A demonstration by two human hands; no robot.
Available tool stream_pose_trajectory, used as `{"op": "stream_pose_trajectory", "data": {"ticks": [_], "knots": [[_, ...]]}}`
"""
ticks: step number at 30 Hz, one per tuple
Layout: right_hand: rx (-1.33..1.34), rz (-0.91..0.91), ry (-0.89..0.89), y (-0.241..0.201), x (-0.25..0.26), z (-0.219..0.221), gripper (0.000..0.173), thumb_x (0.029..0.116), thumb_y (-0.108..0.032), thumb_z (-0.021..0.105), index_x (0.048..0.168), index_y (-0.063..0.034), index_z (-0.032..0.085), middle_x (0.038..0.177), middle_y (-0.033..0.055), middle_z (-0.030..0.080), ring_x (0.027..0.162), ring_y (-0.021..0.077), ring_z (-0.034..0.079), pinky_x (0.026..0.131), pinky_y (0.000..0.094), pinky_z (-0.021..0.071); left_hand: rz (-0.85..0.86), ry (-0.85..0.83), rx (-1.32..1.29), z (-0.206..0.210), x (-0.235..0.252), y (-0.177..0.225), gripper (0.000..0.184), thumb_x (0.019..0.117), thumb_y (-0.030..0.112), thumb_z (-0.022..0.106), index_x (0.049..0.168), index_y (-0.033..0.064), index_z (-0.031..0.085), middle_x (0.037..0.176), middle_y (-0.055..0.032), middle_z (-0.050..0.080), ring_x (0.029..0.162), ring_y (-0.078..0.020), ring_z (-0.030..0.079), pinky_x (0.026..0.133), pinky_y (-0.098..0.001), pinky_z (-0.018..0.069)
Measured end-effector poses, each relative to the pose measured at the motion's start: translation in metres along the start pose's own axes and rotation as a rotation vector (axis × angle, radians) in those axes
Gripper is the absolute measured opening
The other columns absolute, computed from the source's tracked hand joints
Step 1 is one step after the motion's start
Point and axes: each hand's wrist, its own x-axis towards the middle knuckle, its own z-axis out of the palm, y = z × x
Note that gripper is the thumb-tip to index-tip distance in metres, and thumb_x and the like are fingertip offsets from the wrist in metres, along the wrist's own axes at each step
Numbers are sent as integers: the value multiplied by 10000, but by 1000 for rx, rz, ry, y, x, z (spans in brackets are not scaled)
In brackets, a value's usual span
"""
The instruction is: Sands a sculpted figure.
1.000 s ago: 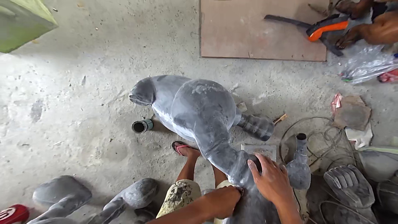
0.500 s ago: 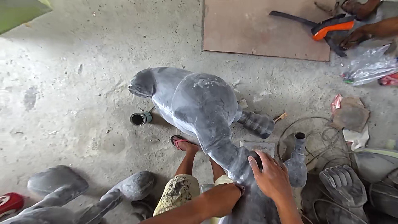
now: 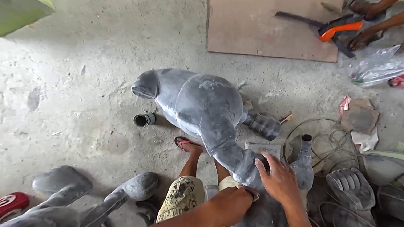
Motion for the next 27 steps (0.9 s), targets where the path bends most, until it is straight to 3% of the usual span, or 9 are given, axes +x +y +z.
{"op": "stream_pose_trajectory", "data": {"ticks": [3, 7, 11, 15, 18, 20, 23, 27], "knots": [[-13, -3, 10, -3, 6, -7, 715, 962, -769, 245, 1493, -375, 518, 1477, -48, 582, 1409, 219, 499, 1168, 660, 283, 5, -38, -37, 3, 20, -25, 294, 853, -23, 689, 1136, -58, 620, 1109, -265, 655, 1065, -455, 640, 877, -640, 522], [-16, -13, 19, -4, 11, -10, 718, 958, -773, 244, 1490, -380, 525, 1472, -57, 587, 1401, 219, 507, 1168, 655, 284, 21, 5, -9, -7, -1, -7, 237, 906, -37, 630, 1142, -21, 610, 1059, -236, 663, 1003, -432, 669, 817, -614, 556], [-23, -9, 10, -4, 6, -8, 708, 964, -768, 237, 1494, -389, 515, 1474, -58, 585, 1407, 214, 501, 1172, 656, 276, 14, -23, -65, 8, 17, -28, 291, 850, -26, 689, 1131, -60, 622, 1111, -273, 650, 1054, -466, 641, 851, -653, 527], [-28, -11, 28, -4, 9, -8, 706, 964, -764, 253, 1489, -379, 526, 1465, -48, 595, 1401, 225, 509, 1166, 656, 290, 29, 30, -26, -13, -4, 1, 190, 928, -27, 613, 1117, -24, 629, 1056, -235, 667, 1003, -435, 670, 815, -614, 560], [-45, -11, 16, -6, 6, -6, 699, 969, -758, 240, 1494, -388, 515, 1469, -57, 589, 1400, 222, 508, 1165, 654, 287, 17, -20, -77, 0, 12, -23, 256, 853, -41, 672, 1105, -52, 628, 1092, -265, 653, 1043, -460, 644, 842, -646, 533], [-26, -11, 31, -6, 6, -8, 690, 970, -755, 253, 1489, -387, 522, 1462, -60, 595, 1396, 215, 512, 1163, 655, 288, 7, -41, -85, -5, 9, -16, 255, 861, -37, 676, 1111, -66, 632, 1119, -279, 647, 1059, -470, 638, 854, -654, 529], [-21, -28, 45, -4, 11, -7, 688, 971, -750, 266, 1479, -374, 538, 1452, -52, 605, 1379, 223, 530, 1147, 648, 317, 38, 40, -77, -22, -9, 8, 209, 934, -32, 608, 1141, -29, 629, 1075, -245, 663, 1013, -438, 669, 829, -609, 562], [-11, -35, 70, -3, 9, -2, 691, 970, -756, 271, 1468, -368, 551, 1436, -51, 617, 1370, 228, 537, 1130, 641, 344, 108, 36, -136, -21, 3, -23, 237, 916, 20, 633, 1151, 28, 659, 1034, -200, 690, 996, -399, 672, 826, -603, 546]]}}
